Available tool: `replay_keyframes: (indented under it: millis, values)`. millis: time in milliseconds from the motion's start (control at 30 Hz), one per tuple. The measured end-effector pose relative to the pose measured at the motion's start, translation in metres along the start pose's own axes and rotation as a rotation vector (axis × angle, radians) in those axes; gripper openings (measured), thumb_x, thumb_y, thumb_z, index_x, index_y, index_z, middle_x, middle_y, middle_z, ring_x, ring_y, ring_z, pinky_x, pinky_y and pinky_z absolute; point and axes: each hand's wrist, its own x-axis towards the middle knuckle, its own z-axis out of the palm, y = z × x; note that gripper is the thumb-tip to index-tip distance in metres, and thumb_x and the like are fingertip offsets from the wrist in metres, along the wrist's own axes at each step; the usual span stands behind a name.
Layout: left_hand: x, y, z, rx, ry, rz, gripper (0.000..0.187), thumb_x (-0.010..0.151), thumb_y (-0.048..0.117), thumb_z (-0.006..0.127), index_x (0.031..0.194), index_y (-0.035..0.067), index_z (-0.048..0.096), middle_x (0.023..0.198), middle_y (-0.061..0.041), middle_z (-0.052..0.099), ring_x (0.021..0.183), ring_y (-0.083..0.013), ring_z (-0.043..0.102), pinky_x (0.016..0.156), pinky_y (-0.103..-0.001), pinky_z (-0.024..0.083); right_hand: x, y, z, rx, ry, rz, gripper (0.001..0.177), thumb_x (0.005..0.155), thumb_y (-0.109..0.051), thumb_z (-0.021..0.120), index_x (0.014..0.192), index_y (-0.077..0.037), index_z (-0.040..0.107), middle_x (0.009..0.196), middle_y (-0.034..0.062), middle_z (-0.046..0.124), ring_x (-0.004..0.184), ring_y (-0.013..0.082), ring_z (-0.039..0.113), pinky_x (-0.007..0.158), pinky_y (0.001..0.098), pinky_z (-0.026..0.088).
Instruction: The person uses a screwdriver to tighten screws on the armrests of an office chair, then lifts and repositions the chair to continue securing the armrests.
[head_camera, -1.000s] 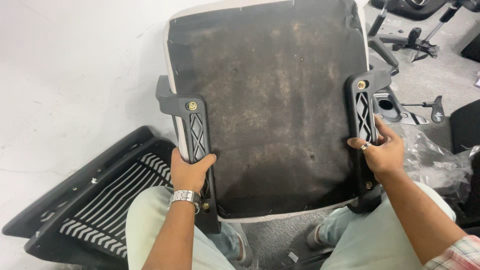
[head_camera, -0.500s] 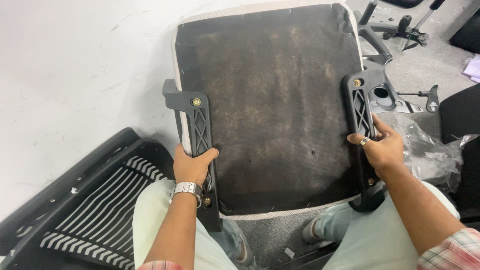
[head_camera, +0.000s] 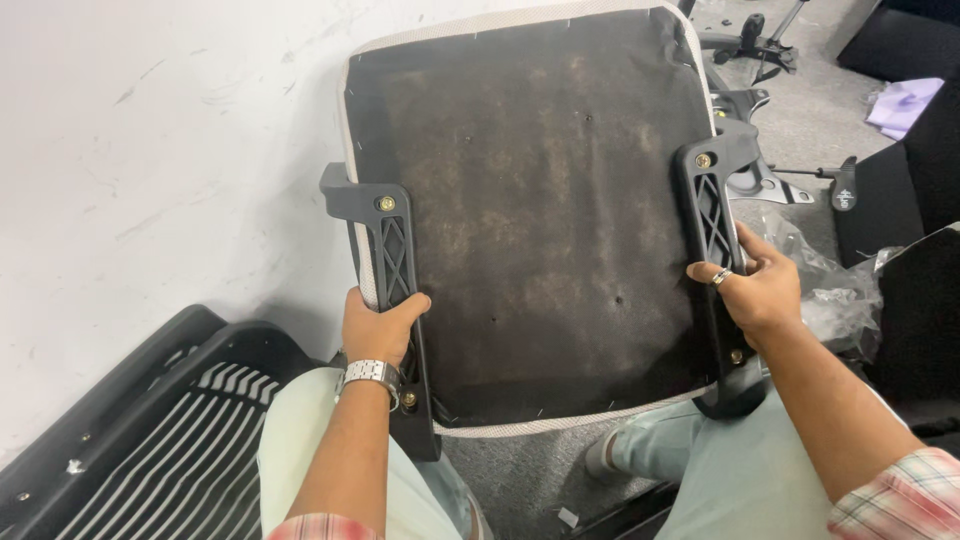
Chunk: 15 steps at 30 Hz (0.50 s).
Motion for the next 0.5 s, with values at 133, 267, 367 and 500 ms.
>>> replay_keyframes:
  millis: [133,267,367,500]
  values:
    - [0.004,-0.0021,-0.0014,-0.021,-0.014,-0.003,0.064,0.057,0.03,0.087,0.11,0.003,0.063,0.097,-0.011,0.072,0.085,-0.0244,0.07,0.079,-0.038,0.057,-0.0027,-0.0079,0.0027,-0.03,0.008,0.023,0.083,0.074,0.005,0.077,0.152,-0.005,0.051,0.107,0.0114,0.075,0.086,0.0149,0.07,0.076,0.0275,0.058]
    - [0.0037,-0.0052,-0.001,-0.061,-0.033,0.008,0.065,0.056,0.03,0.085,0.11,0.002,0.063,0.098,-0.012,0.072,0.085,-0.0248,0.07,0.08,-0.038,0.057,-0.0056,-0.0091,0.0009,-0.043,-0.015,-0.008,0.082,0.076,0.004,0.077,0.153,-0.006,0.051,0.104,0.0121,0.075,0.082,0.016,0.069,0.073,0.0278,0.056]
    - [0.0033,-0.0052,-0.0016,-0.03,-0.042,0.003,0.07,0.056,0.032,0.085,0.115,0.002,0.062,0.103,-0.013,0.071,0.09,-0.0255,0.069,0.082,-0.039,0.056,-0.0061,-0.0084,0.0018,-0.046,0.004,0.054,0.081,0.076,0.003,0.075,0.152,-0.01,0.053,0.1,0.0115,0.074,0.079,0.017,0.07,0.07,0.0302,0.058]
    - [0.0018,-0.0071,-0.0022,-0.058,-0.047,0.022,0.075,0.056,0.032,0.084,0.119,0.001,0.061,0.106,-0.014,0.07,0.094,-0.0266,0.07,0.084,-0.039,0.056,-0.0049,-0.0035,0.002,-0.054,0.034,0.023,0.08,0.073,0.001,0.079,0.149,-0.011,0.057,0.101,0.009,0.074,0.081,0.0151,0.068,0.072,0.0281,0.056]
